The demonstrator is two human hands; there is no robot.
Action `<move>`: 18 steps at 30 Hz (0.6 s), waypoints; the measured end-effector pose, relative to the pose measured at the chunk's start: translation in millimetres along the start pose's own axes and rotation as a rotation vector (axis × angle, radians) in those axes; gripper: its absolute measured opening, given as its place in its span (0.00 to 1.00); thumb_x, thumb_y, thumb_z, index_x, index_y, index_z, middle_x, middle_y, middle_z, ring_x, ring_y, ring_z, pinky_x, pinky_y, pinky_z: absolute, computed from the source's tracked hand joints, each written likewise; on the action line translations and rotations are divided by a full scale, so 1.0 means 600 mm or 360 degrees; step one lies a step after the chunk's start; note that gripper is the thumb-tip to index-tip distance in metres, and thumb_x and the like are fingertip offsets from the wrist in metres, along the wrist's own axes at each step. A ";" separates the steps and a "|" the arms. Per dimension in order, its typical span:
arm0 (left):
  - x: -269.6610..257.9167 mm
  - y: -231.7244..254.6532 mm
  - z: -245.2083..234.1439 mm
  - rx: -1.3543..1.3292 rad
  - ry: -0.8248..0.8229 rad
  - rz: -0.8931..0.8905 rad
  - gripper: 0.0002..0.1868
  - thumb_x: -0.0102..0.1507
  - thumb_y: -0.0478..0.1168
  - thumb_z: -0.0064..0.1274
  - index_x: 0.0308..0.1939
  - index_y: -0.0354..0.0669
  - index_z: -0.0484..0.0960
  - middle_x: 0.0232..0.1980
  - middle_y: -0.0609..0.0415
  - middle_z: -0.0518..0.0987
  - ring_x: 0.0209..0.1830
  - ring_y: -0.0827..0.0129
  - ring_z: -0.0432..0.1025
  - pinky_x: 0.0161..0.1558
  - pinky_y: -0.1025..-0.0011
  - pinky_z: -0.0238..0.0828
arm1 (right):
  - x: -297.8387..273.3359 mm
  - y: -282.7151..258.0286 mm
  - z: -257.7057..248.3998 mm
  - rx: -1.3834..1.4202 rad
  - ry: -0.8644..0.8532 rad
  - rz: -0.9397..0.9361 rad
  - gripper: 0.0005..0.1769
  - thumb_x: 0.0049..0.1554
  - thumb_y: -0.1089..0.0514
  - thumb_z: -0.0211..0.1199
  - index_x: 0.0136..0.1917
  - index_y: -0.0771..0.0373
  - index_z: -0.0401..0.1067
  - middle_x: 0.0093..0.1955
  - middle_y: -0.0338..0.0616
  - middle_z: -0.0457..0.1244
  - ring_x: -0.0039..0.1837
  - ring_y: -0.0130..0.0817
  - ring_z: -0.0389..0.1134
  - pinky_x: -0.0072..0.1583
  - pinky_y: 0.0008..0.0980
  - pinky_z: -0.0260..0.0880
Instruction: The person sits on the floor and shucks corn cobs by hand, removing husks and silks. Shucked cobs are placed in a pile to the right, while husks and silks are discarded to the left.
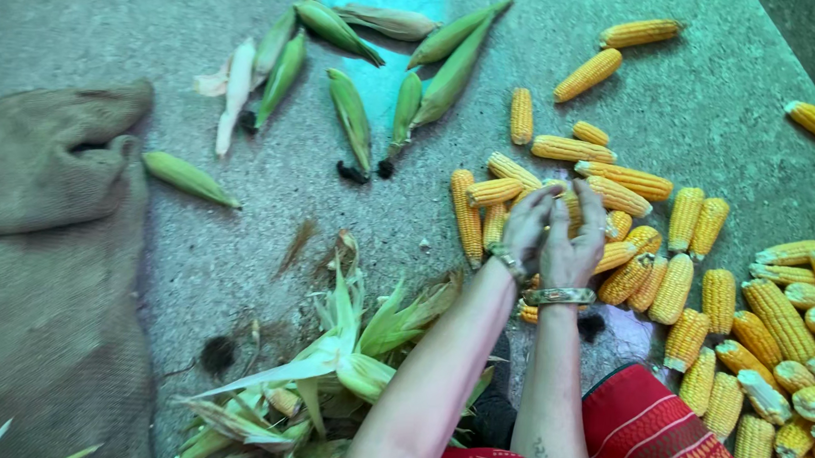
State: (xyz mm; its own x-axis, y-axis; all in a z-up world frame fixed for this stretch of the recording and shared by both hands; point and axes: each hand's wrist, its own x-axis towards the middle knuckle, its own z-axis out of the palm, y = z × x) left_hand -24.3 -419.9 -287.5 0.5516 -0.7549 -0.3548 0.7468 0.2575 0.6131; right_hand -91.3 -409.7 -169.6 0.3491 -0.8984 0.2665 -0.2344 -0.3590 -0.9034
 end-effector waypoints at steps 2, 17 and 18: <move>0.046 -0.033 0.027 -0.0281 -0.0350 -0.0096 0.14 0.72 0.37 0.43 0.61 0.40 0.75 0.60 0.50 0.79 0.54 0.67 0.75 0.55 0.69 0.74 | 0.013 0.001 -0.016 0.0001 0.0050 -0.0062 0.22 0.64 0.60 0.62 0.70 0.68 0.70 0.73 0.54 0.62 0.77 0.41 0.58 0.76 0.40 0.56; 0.075 0.335 -0.353 0.2720 0.1335 0.0420 0.20 0.56 0.26 0.54 0.41 0.57 0.90 0.65 0.45 0.69 0.63 0.49 0.67 0.63 0.59 0.65 | -0.127 -0.091 0.134 0.0585 -0.1035 0.0420 0.19 0.65 0.52 0.55 0.66 0.57 0.74 0.75 0.44 0.62 0.81 0.39 0.55 0.77 0.41 0.54; 0.074 0.346 -0.369 0.2810 0.1341 0.0329 0.17 0.55 0.29 0.56 0.42 0.56 0.90 0.65 0.42 0.69 0.62 0.46 0.66 0.60 0.58 0.65 | -0.127 -0.091 0.137 0.0542 -0.1060 0.0392 0.19 0.65 0.53 0.55 0.66 0.58 0.74 0.75 0.44 0.62 0.81 0.40 0.55 0.77 0.41 0.53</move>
State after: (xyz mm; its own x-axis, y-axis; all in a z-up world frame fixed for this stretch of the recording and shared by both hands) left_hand 237.2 -266.3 -332.1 0.9715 -0.2295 -0.0596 -0.1885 -0.9000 0.3931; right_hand -30.4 -300.9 -168.2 0.8188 -0.5625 -0.1149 -0.1222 0.0248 -0.9922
